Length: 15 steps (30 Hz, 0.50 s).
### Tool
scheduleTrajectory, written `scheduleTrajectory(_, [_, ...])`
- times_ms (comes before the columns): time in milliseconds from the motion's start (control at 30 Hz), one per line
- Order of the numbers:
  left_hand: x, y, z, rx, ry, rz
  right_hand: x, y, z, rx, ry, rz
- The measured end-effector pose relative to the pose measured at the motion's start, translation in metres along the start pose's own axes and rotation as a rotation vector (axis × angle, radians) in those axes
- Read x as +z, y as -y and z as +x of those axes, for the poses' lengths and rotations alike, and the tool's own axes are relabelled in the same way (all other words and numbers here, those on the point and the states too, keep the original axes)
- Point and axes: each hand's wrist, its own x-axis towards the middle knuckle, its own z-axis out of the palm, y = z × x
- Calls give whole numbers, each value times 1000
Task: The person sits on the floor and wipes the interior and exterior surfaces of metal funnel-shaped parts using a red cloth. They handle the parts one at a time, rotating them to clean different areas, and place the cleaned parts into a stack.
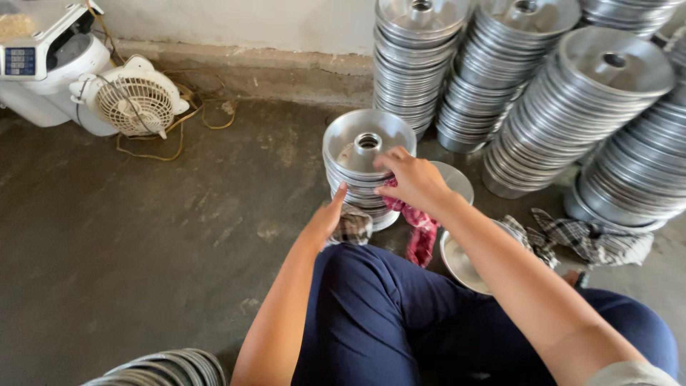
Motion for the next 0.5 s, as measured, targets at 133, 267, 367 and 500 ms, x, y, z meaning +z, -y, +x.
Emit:
scheduleTrajectory(133, [-1,-7,-33,140,-279,206,-14,15,-43,-109,-383,143])
scheduleTrajectory(267, [0,-17,-82,293,-438,230,-21,3,-88,-18,-611,175])
scheduleTrajectory(367, [8,-24,-116,329,-484,232,-23,-14,-119,334,-557,542])
scheduleTrajectory(500, [21,-32,-149,385,-485,310,-39,-29,-146,359,-643,778])
